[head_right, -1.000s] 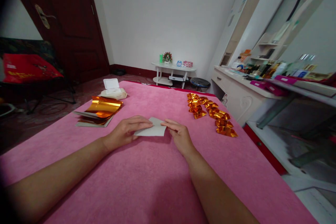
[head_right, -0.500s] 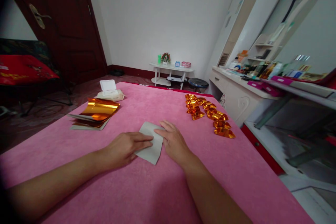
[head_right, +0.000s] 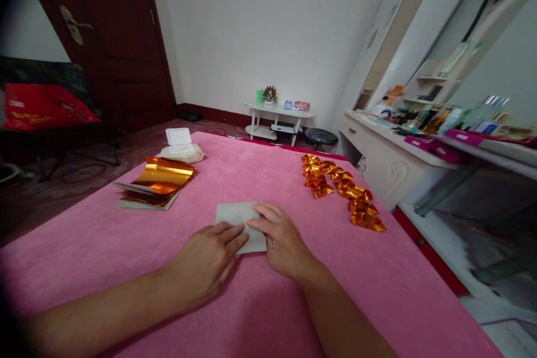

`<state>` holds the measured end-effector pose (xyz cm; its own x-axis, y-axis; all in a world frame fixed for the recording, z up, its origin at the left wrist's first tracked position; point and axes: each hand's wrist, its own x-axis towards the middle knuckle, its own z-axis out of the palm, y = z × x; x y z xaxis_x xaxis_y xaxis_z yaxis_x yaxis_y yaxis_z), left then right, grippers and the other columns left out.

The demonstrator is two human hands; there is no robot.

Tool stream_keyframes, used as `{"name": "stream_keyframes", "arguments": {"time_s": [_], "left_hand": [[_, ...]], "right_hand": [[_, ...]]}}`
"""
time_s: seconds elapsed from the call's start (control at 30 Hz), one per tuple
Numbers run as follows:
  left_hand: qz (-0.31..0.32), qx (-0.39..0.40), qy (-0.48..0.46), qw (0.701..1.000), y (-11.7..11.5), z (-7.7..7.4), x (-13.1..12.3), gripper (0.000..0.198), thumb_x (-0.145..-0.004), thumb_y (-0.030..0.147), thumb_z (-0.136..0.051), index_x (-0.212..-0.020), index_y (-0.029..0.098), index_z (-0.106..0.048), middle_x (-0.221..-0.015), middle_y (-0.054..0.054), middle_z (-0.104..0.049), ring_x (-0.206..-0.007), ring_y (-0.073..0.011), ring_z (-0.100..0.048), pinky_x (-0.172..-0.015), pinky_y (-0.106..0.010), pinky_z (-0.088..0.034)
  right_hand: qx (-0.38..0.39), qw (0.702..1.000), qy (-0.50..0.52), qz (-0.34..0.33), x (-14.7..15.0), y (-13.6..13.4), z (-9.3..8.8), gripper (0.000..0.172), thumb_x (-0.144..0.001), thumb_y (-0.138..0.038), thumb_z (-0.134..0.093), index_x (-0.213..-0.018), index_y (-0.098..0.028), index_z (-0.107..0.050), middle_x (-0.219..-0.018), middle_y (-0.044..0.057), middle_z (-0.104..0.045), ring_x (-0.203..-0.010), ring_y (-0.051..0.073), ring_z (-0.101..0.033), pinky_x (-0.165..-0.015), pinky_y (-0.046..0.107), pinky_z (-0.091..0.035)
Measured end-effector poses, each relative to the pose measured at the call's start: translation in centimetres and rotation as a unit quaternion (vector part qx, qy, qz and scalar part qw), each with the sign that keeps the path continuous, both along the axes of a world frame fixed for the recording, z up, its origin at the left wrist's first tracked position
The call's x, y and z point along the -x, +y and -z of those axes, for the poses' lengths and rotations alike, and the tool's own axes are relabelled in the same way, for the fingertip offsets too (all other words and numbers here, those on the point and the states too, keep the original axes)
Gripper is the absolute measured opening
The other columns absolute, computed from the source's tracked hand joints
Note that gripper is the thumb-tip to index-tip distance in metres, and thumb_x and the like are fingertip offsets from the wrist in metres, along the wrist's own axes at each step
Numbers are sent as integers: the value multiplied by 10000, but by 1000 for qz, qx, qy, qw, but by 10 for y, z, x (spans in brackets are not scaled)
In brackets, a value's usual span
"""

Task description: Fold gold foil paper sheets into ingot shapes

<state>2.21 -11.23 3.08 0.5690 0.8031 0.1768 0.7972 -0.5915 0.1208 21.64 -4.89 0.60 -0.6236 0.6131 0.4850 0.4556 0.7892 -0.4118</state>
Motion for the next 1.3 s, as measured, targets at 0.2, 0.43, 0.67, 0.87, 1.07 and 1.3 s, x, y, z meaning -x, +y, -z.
{"name": "stream_keyframes", "arguments": {"time_s": [0.2,0.43,0.67,0.87,1.07,1.3], "left_hand": [[19,46,-90,995,2,-1,20,295,-848,227,-469,-1110,203,-605,-1175,-72,-612,-1049,-227,-559,-926,-374,-456],[39,81,-182,979,1,19,53,341,-856,191,-496,-1177,222,-607,-1240,-49,-590,-1123,-177,-530,-991,-315,-403],[-10,131,-294,947,8,13,51,238,-870,317,-525,-762,192,-696,-1003,-44,-648,-910,-157,-578,-808,-273,-443],[-61,155,-353,921,15,19,43,394,-888,313,-482,-541,144,-560,-812,-32,-624,-747,-115,-557,-670,-224,-412],[-89,136,-336,928,17,21,42,342,-842,249,-525,-515,151,-548,-781,-24,-606,-739,-117,-546,-637,-223,-395],[-139,132,-327,926,17,27,44,187,-719,251,-653,-560,170,-600,-869,-21,-597,-778,-134,-551,-645,-231,-412]], "right_hand": [[71,995,32,-54,1,-1,-2,289,-747,-87,-608,-941,-276,-710,-1103,50,-656,-1025,209,-569,-892,393,-455],[153,986,11,-69,-2,-6,-10,177,-827,-191,-594,-913,-273,-725,-1113,45,-646,-1049,206,-545,-906,380,-429],[220,974,34,-47,-1,-10,-15,227,-886,-228,-487,-924,-228,-711,-1124,60,-625,-1072,204,-529,-947,364,-391],[243,959,118,84,13,-9,-4,199,-823,-220,-537,-716,-187,-701,-897,63,-656,-879,187,-598,-787,304,-460],[187,954,109,206,24,-9,0,172,-697,-200,-642,-533,-179,-593,-859,43,-597,-794,162,-584,-715,273,-455],[183,948,37,258,25,-14,-1,211,-676,-218,-669,-499,-179,-561,-899,30,-576,-754,142,-568,-695,261,-437]]}}
